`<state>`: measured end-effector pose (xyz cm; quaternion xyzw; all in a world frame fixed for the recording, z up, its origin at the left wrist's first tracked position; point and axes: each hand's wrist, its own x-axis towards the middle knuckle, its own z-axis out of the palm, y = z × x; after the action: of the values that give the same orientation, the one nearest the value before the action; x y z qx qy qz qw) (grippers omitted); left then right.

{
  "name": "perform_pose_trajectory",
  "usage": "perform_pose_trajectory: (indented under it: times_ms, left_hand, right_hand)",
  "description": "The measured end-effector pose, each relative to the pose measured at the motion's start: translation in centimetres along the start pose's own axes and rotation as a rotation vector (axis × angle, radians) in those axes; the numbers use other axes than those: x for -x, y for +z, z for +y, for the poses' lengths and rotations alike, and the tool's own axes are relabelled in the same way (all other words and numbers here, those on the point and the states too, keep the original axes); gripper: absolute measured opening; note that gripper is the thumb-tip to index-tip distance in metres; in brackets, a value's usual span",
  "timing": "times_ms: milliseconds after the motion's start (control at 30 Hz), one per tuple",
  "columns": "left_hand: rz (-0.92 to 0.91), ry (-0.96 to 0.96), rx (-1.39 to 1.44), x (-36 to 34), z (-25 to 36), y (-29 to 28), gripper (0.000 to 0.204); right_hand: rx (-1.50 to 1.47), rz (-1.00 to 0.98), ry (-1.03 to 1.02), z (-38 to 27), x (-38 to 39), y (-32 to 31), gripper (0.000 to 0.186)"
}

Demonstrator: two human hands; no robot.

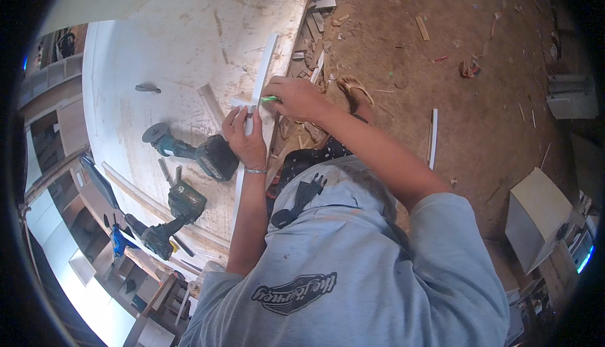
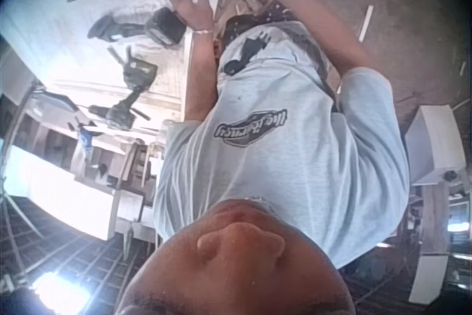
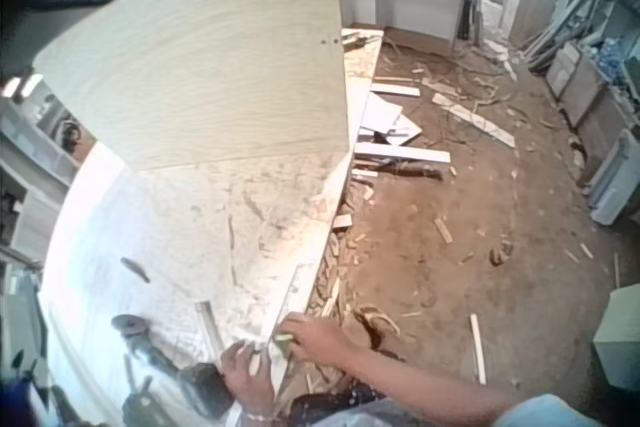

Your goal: The person assembles a wooden cabinet by using a nail gun to secure wooden strips, then uses an angle grinder to trim white plastic edging, marks a new strip with a pencil, and cuts it with the grinder.

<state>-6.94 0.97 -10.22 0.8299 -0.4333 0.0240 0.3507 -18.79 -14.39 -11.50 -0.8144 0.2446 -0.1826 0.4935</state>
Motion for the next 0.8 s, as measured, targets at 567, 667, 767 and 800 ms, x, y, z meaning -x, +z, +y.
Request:
perform_pose_trajectory:
  times_ms: [567, 667, 767, 800]
  left_hand:
    - [-0.056, 0.062, -0.097, 1.0, -1.3, 0.5, 0.025]
    - [-0.050, 0.068, -0.070, 1.0, -1.1, 0.5, 0.026]
    - [-0.051, 0.060, -0.051, 0.7, -0.8, 0.5, 0.027]
    - [-0.043, 0.056, -0.040, 0.7, -0.7, 0.7, 0.027]
  right_hand:
    - [0.074, -0.515, 0.006, -1.9, -11.3, 1.5, 0.042]
    - [0.150, -0.716, 0.042, -2.6, -13.3, 3.4, 0.042]
    - [0.098, -0.824, 0.076, -1.7, -14.1, 4.0, 0.039]
    - [0.067, -0.863, 0.098, -1.5, -14.3, 4.1, 0.038]
